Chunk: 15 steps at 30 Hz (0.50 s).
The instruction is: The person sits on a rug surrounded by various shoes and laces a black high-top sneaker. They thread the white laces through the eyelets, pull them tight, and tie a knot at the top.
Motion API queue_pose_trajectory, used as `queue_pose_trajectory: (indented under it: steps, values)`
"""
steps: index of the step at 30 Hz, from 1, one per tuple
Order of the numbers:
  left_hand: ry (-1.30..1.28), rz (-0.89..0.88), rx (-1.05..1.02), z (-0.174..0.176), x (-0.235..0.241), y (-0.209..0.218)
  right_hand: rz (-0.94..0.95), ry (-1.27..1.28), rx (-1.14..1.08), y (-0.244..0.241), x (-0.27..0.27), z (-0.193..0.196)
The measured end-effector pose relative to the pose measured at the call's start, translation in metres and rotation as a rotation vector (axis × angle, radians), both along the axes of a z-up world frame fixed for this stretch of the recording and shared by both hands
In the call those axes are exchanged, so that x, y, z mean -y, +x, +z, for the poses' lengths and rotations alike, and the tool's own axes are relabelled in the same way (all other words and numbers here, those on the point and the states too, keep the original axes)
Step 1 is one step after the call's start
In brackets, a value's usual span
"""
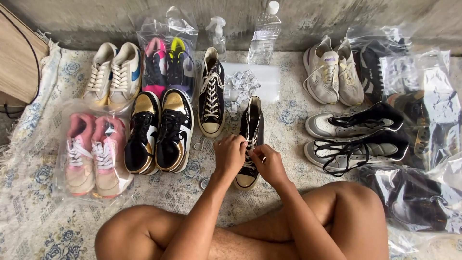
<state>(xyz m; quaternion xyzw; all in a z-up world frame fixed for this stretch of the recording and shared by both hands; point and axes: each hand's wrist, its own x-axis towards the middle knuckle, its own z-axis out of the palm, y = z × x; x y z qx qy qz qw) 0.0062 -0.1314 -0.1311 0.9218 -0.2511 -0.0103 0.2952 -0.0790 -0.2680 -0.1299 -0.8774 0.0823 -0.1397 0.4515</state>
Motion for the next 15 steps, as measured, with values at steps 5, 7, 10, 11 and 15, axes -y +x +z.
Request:
queue_pose_trajectory:
  steps: [5,7,10,11,15]
  values:
    - [-0.170,-0.041,-0.153,0.021,-0.009,0.003,0.028,0.129,0.089,-0.006,0.012,0.002]
    - [-0.248,-0.033,-0.260,0.033,-0.015,0.000,0.041,0.156,0.117,-0.007,0.015,0.003]
    - [-0.419,-0.038,-0.321,0.044,-0.020,0.001,-0.001,0.261,0.155,-0.005,0.021,0.006]
    - [-0.448,-0.024,-0.353,0.048,-0.022,0.002,-0.034,0.314,0.179,-0.005,0.023,0.007]
    - [-0.523,0.014,-0.333,0.039,-0.029,0.008,-0.104,0.419,0.239,-0.010,0.032,0.014]
